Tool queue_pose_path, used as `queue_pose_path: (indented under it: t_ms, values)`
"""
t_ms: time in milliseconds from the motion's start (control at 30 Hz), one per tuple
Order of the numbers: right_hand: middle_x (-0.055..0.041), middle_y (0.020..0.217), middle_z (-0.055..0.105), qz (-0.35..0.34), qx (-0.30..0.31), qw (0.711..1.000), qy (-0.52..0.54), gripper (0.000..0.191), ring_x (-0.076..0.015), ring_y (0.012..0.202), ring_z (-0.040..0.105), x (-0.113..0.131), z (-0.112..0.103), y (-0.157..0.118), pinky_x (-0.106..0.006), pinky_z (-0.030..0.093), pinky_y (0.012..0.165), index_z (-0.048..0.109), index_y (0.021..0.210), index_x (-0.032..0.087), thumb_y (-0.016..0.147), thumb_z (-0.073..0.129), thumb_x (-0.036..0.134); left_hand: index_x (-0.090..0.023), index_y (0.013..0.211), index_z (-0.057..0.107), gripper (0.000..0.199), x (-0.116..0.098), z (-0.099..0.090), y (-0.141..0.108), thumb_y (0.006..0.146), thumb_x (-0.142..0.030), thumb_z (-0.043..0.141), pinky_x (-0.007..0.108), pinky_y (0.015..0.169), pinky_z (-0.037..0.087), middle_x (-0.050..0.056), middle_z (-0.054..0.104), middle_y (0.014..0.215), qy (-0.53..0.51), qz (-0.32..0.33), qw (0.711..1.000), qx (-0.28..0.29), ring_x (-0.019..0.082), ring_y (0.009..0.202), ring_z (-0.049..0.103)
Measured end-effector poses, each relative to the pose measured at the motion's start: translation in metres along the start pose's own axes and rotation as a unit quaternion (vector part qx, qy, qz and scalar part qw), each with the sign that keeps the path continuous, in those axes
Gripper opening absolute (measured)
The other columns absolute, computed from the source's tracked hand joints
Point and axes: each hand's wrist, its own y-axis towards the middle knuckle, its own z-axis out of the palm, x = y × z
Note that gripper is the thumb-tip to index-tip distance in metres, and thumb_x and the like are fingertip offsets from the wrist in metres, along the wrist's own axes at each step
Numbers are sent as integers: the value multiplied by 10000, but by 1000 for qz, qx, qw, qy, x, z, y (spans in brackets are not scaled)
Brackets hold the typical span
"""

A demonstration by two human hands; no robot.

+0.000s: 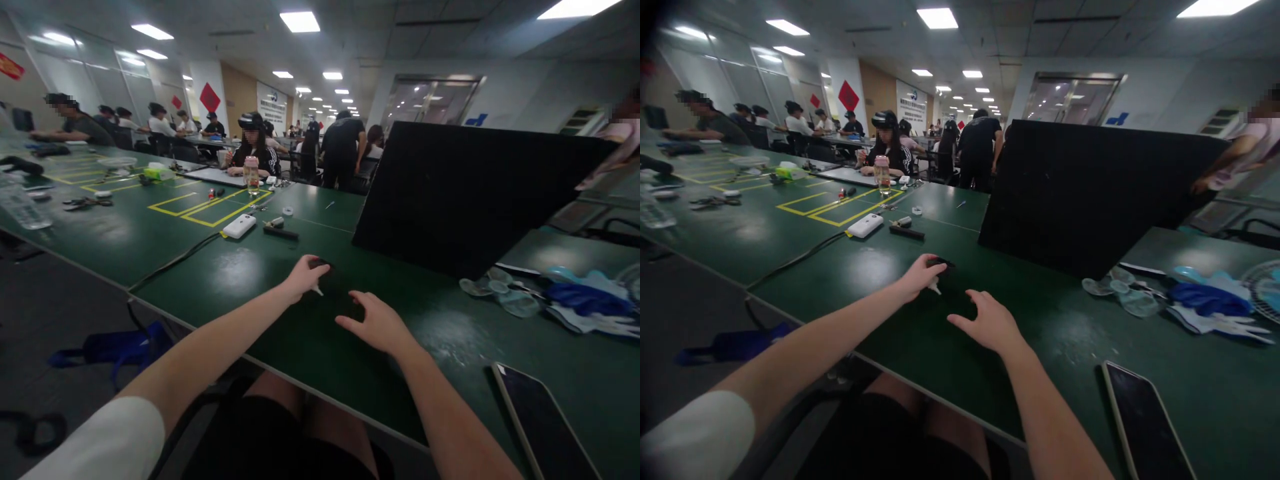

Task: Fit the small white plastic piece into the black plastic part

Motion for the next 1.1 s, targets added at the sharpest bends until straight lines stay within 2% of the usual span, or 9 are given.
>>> queue_pose_path:
  t_ms: [100, 167, 300, 433, 533, 700, 900, 1000, 1100]
  values:
    - [-135, 1344, 576, 20, -22, 1000, -11, 784, -288, 1104, 619, -1, 7, 1, -389, 496, 887, 504, 1420, 203, 788, 669, 636, -197, 1201, 539, 530, 1, 47, -20, 770, -385, 782, 329, 824, 552, 117, 662, 1131, -114, -21, 992, 44, 186, 926, 679]
    - [-131, 1323, 584, 42, -26, 999, -14, 668, -272, 1069, 633, -4, 9, 2, -376, 503, 866, 527, 1397, 200, 836, 656, 539, -196, 1164, 551, 469, -1, 56, -29, 778, -332, 779, 331, 906, 532, 112, 646, 1169, -137, -5, 989, 48, 188, 1024, 661]
    - [-102, 1181, 650, 32, -28, 999, -12, 355, -236, 963, 655, -11, 8, 5, -349, 507, 805, 668, 1214, 226, 892, 612, 363, -206, 1202, 527, 462, -7, 31, -27, 807, -308, 743, 369, 979, 506, 124, 615, 1267, -88, -1, 996, 22, 218, 1141, 629]
    - [-94, 1085, 688, 51, -62, 997, -17, 446, -243, 854, 657, -15, 12, 12, -339, 499, 656, 659, 1222, 252, 856, 643, 507, -207, 1264, 498, 490, -9, 9, -18, 833, -311, 709, 370, 1001, 501, 125, 602, 1315, -9, 44, 999, 3, 223, 1185, 606]
    - [-94, 997, 707, 72, -92, 993, -24, 474, -227, 778, 647, -16, 19, 21, -310, 469, 580, 690, 1149, 253, 831, 635, 600, -200, 1278, 518, 500, -9, 8, -17, 824, -275, 713, 381, 1015, 492, 116, 614, 1294, 76, 107, 991, 24, 220, 1169, 600]
    - [-68, 873, 720, 60, -61, 996, -1, 280, -188, 665, 629, -21, 18, 29, -287, 431, 521, 741, 921, 253, 883, 596, 490, -209, 1209, 618, 515, -2, 10, -20, 733, -294, 796, 454, 1022, 473, 115, 611, 1240, 247, 174, 952, 55, 249, 1123, 590]
    - [-50, 825, 727, 118, -57, 990, 49, 337, -182, 625, 625, -30, 1, 19, -311, 446, 557, 734, 975, 228, 949, 475, 443, -220, 1231, 585, 503, -1, 9, -26, 769, -313, 762, 418, 917, 524, 97, 649, 1191, 294, 179, 928, 140, 224, 1023, 638]
    - [-39, 862, 726, 85, -95, 987, 97, 352, -183, 684, 641, -21, -3, 12, -314, 471, 613, 722, 1021, 226, 964, 450, 441, -238, 1208, 580, 487, -4, 12, -31, 759, -282, 765, 409, 912, 526, 70, 683, 1144, 309, 177, 920, 164, 232, 1032, 655]
    - [-36, 924, 727, 6, -104, 989, 104, 329, -197, 803, 660, -5, -1, 9, -329, 493, 701, 720, 1032, 246, 972, 452, 428, -249, 1190, 580, 482, -6, 14, -36, 748, -282, 771, 394, 885, 533, 49, 701, 1097, 320, 179, 910, 194, 230, 1005, 673]
